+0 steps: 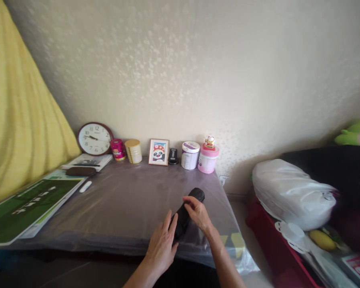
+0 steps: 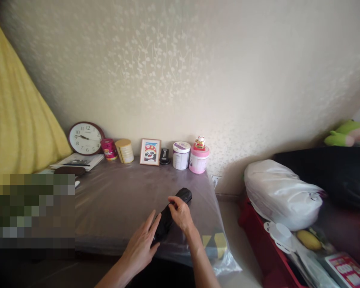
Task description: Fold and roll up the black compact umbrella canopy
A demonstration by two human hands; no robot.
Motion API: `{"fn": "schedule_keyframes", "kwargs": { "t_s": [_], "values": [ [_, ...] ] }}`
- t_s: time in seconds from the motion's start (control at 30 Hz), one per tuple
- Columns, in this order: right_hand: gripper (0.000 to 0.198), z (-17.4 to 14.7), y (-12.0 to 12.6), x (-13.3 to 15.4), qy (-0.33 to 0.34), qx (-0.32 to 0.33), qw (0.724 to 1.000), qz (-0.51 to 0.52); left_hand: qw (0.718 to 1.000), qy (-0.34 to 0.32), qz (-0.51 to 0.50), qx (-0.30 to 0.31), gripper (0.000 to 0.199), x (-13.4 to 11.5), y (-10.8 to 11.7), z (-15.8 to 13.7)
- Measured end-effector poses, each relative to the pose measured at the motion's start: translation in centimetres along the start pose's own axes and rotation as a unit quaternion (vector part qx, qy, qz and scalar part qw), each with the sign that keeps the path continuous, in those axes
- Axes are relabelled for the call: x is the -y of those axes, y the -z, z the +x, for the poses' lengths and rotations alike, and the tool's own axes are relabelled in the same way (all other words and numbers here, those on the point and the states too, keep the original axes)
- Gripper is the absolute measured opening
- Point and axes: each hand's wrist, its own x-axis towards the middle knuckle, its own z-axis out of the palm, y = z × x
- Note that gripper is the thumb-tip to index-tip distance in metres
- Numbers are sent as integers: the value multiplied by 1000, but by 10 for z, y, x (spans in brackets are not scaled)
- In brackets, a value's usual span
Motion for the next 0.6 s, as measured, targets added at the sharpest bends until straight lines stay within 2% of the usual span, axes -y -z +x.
{"fn": "schedule_keyframes", "kwargs": {
  "t_s": [0.1,0.17,0.23,0.3,0.37,0.5,0.6],
  "values": [
    [31,-2,-9,-2,17,6,999,-40,1000,-14,-23,-7,83,0,-6,2],
    [27,-4,-10,-3,6,-16,1000,8,999,-20,-38,1,84,1,-9,3],
    [24,-9,-6,-4,-17,-36,994,99,999,-19,-44,15,84,1,-10,4],
    [24,-15,5,-4,-42,-44,981,183,999,-12,-43,24,82,1,-10,5],
    [28,-22,20,-6,-73,-51,971,222,999,-9,-47,26,80,0,-11,5],
    [37,-32,51,-22,-120,-116,965,203,997,-10,-71,25,78,0,-11,6],
    [41,-36,61,-43,-131,-155,965,167,993,-7,-120,12,77,5,-11,8]
  ]
}}
